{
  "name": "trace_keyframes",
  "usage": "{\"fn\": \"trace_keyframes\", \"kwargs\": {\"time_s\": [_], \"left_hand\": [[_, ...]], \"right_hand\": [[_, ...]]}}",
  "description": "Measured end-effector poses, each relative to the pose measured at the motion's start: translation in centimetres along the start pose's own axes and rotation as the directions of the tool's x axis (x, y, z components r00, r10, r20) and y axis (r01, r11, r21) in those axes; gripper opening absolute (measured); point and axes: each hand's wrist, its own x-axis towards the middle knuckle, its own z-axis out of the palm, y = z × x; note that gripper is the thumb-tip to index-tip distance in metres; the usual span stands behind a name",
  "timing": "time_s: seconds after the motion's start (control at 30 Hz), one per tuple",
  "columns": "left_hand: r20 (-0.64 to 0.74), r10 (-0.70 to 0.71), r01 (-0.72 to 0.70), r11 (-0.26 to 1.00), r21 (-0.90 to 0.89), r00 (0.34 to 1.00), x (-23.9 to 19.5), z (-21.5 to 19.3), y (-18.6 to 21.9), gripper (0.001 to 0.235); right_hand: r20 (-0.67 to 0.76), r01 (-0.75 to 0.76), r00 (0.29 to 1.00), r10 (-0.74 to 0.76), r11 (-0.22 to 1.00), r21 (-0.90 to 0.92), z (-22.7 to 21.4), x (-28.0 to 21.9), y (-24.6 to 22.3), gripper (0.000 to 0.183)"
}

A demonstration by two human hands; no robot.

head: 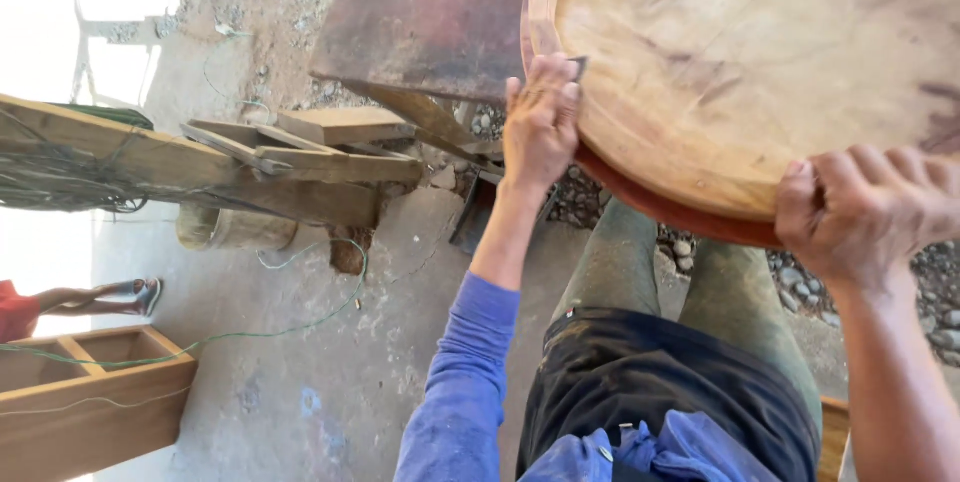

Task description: The person sands the rim of a large round wooden tray with a small piece of sandpaper, rotating the tray on the workbench to reach different sections of the edge. They occasionally reposition the tray and run a hand along the sanded rim between passes.

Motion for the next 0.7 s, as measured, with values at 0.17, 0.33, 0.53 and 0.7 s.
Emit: {"fn": "trace_keyframes", "kwargs": {"time_s": [0.17,0.33,0.53,0.7], "left_hand": [[-0.066,0.081,-0.085,0.995,-0.055,0.995,-3.0,-1.6,6.0,0.035],[0.007,0.202,-0.2,0.972,-0.123,0.979,-4.8,-1.4,6.8,0.023],[-0.013,-0.112,0.109,0.984,-0.143,0.994,0.8,-0.2,-2.2,0.035],[-0.057,0.171,-0.179,0.96,-0.215,0.984,-7.2,-0.8,6.5,0.034]], "right_hand": [[-0.074,-0.025,0.997,0.023,1.0,-0.019,-0.7,1.8,-0.8,0.031],[-0.004,-0.06,0.998,0.06,0.998,0.021,-1.4,1.5,-1.1,0.031],[-0.028,-0.033,0.999,0.034,0.999,0.032,-1.0,1.3,-1.2,0.028],[-0.055,-0.054,0.997,0.056,0.998,0.026,-1.4,1.6,-1.7,0.026]]}}
